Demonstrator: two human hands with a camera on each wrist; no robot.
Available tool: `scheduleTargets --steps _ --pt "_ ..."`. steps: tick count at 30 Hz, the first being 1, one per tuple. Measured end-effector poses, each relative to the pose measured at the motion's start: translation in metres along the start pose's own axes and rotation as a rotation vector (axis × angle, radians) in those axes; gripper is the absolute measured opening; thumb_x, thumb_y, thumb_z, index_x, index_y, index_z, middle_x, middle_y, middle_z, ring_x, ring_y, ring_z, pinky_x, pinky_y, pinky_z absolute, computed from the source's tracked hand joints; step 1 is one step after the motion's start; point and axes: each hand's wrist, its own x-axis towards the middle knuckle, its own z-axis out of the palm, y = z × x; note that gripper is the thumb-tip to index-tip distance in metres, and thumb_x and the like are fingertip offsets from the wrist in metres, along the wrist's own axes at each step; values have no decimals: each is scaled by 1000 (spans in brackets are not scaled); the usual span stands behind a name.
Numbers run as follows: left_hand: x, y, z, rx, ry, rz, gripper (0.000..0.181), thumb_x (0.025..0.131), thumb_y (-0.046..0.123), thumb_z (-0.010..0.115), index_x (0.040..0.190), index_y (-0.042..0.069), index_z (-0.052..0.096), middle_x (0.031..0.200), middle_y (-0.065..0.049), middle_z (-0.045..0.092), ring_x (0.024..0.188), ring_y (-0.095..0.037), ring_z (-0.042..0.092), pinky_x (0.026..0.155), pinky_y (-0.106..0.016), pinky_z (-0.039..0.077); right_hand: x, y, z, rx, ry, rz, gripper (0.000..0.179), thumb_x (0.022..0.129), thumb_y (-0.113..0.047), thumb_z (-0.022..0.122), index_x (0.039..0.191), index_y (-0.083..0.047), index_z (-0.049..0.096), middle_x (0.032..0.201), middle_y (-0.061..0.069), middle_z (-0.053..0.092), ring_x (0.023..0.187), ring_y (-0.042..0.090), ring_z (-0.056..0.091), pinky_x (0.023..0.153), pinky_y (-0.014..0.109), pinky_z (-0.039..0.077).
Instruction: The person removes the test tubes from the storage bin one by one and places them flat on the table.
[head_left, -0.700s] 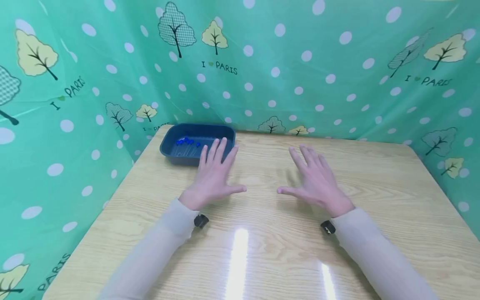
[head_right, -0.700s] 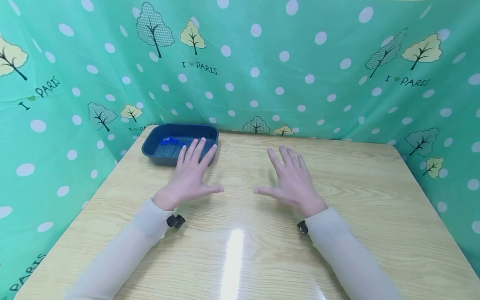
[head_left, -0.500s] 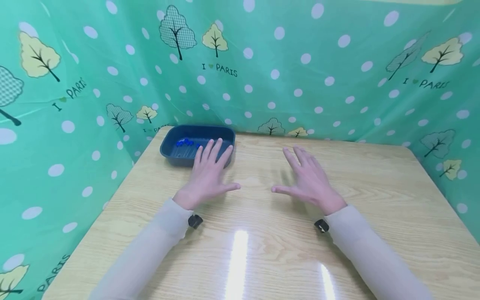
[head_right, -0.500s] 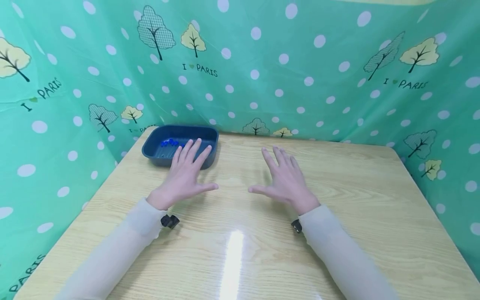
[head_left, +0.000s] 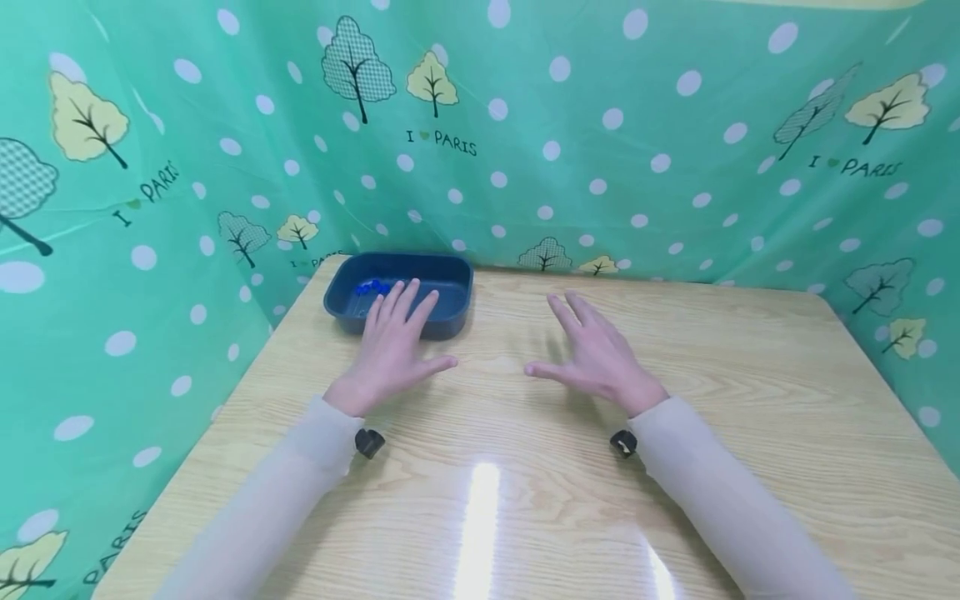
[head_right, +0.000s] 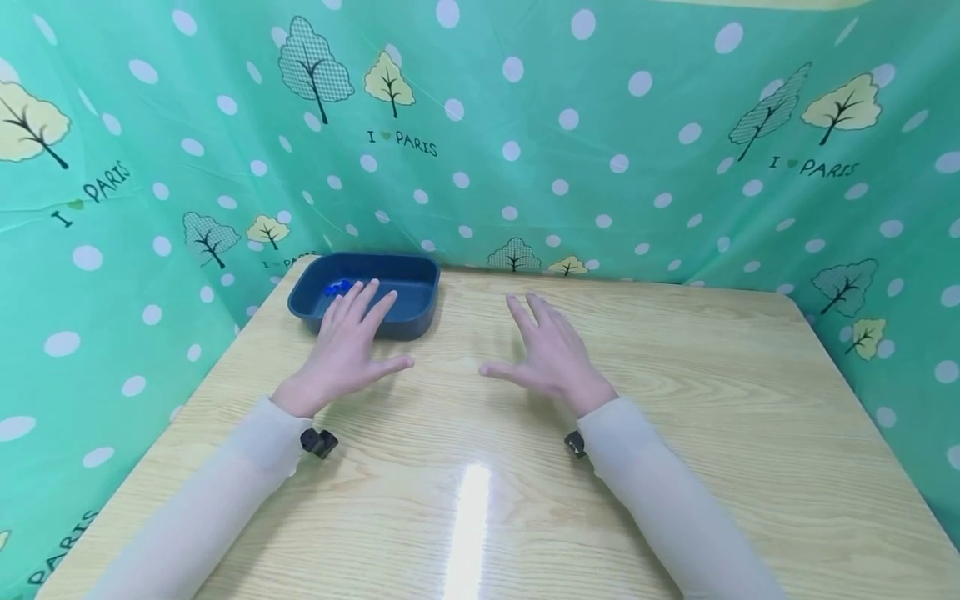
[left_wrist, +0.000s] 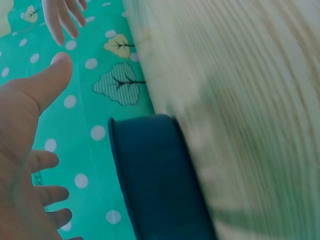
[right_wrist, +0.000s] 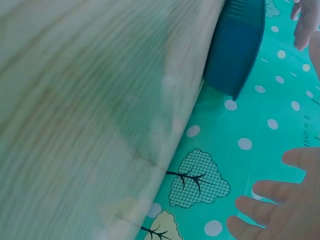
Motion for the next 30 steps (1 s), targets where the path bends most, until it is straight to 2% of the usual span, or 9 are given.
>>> scheduleTargets --steps 9,20,30 --pt "-4 -19 2 -50 19 -25 98 75 63 69 150 13 30 156 -16 19 143 -37 10 113 -58 8 14 -5 9 33 -42 18 114 66 -88 49 154 -29 6 159 12 11 139 41 23 105 61 30" --pt "-8 -41 2 -90 24 -84 95 76 57 72 148 10 32 155 -19 21 142 -39 12 112 -59 9 35 -18 17 65 -55 14 113 67 -87 50 154 -29 8 157 15 19 140 38 24 104 60 31" --pt "-10 -60 3 -118 36 -119 91 78 56 70 146 8 34 154 -21 21 141 -40 15 112 -59 10 51 -33 28 93 -104 28 114 67 -87 50 154 -28 8 158 11 17 141 34 22 108 54 28"
